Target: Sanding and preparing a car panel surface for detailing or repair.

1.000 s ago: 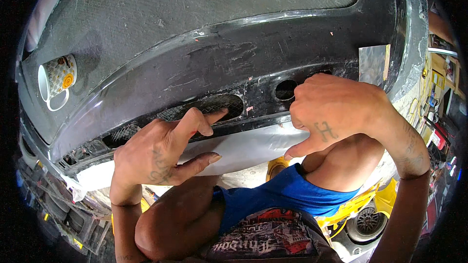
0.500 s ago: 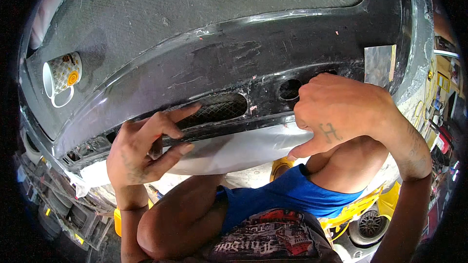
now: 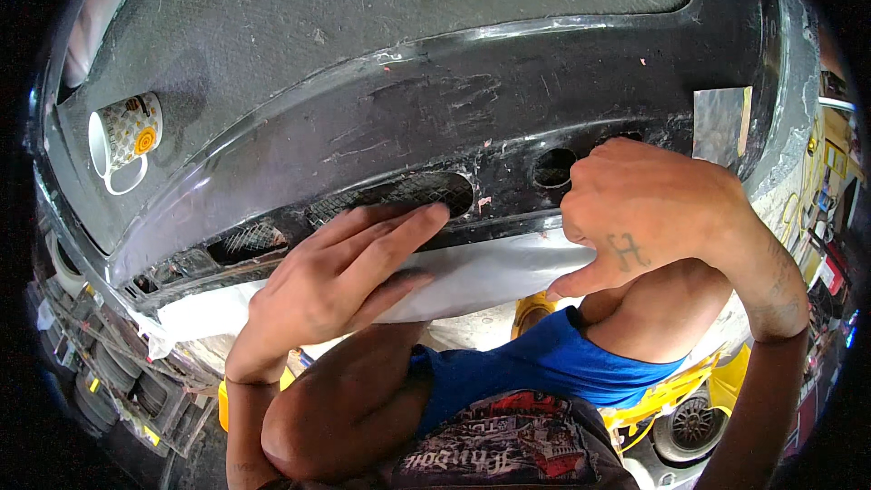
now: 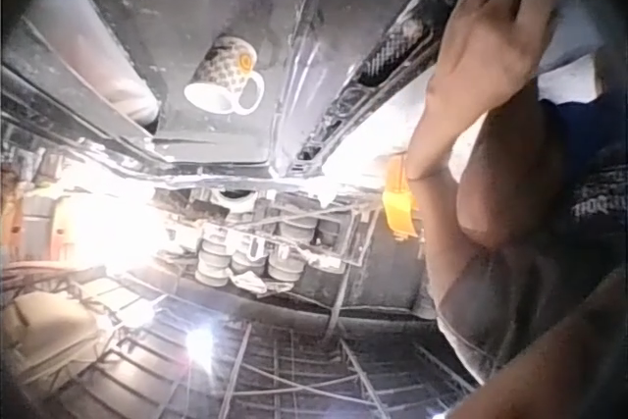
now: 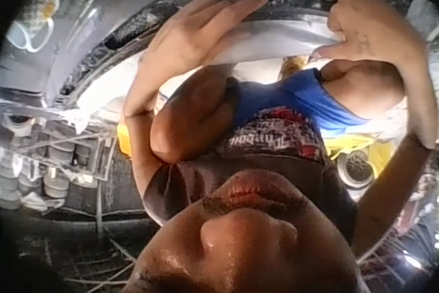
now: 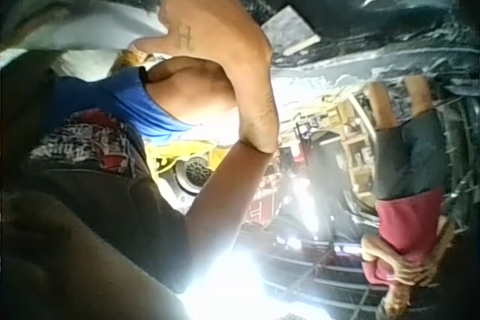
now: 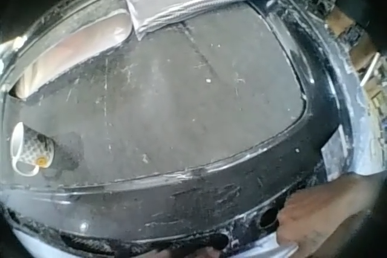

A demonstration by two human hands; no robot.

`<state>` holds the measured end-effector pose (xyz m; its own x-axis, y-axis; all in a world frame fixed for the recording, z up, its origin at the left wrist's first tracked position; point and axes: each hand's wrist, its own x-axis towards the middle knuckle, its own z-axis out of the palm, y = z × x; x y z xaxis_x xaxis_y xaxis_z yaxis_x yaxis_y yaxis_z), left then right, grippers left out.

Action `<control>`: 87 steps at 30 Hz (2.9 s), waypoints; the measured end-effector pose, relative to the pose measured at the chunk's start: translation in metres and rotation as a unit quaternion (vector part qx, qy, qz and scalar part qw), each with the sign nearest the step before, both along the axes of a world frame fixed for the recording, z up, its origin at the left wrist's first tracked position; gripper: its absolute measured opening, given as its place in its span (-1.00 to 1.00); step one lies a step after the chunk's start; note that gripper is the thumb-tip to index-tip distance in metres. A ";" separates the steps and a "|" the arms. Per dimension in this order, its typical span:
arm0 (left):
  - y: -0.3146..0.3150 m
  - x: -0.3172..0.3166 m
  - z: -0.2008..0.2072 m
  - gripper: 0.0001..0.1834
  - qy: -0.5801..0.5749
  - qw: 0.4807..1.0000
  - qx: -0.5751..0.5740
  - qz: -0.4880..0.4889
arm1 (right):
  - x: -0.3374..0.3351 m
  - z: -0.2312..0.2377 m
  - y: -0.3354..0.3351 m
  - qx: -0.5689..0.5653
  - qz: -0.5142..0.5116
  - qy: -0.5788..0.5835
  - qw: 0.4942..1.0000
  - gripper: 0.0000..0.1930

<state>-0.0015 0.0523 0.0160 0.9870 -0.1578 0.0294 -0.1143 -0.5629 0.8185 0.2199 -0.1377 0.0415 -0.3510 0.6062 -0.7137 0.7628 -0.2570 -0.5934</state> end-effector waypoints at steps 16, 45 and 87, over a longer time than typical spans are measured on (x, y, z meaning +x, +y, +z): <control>-0.006 0.008 -0.013 -0.35 0.048 0.999 0.023 -0.010 | -0.001 -0.004 -0.005 -0.005 -0.001 -0.007 1.000 -0.30; -0.009 -0.030 0.019 -0.63 0.045 0.980 0.166 0.101 | -0.005 -0.010 -0.008 0.042 -0.037 0.005 0.998 -0.29; -0.111 0.179 0.074 -0.26 -0.148 0.894 0.353 -0.232 | -0.026 -0.020 -0.028 0.095 -0.206 -0.037 0.973 -0.50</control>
<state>0.1774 -0.0585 0.0903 0.7753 -0.6315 0.0101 -0.6234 -0.7626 0.1727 0.1939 -0.1653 0.0216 -0.0016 0.8076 -0.5898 0.6610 -0.4417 -0.6066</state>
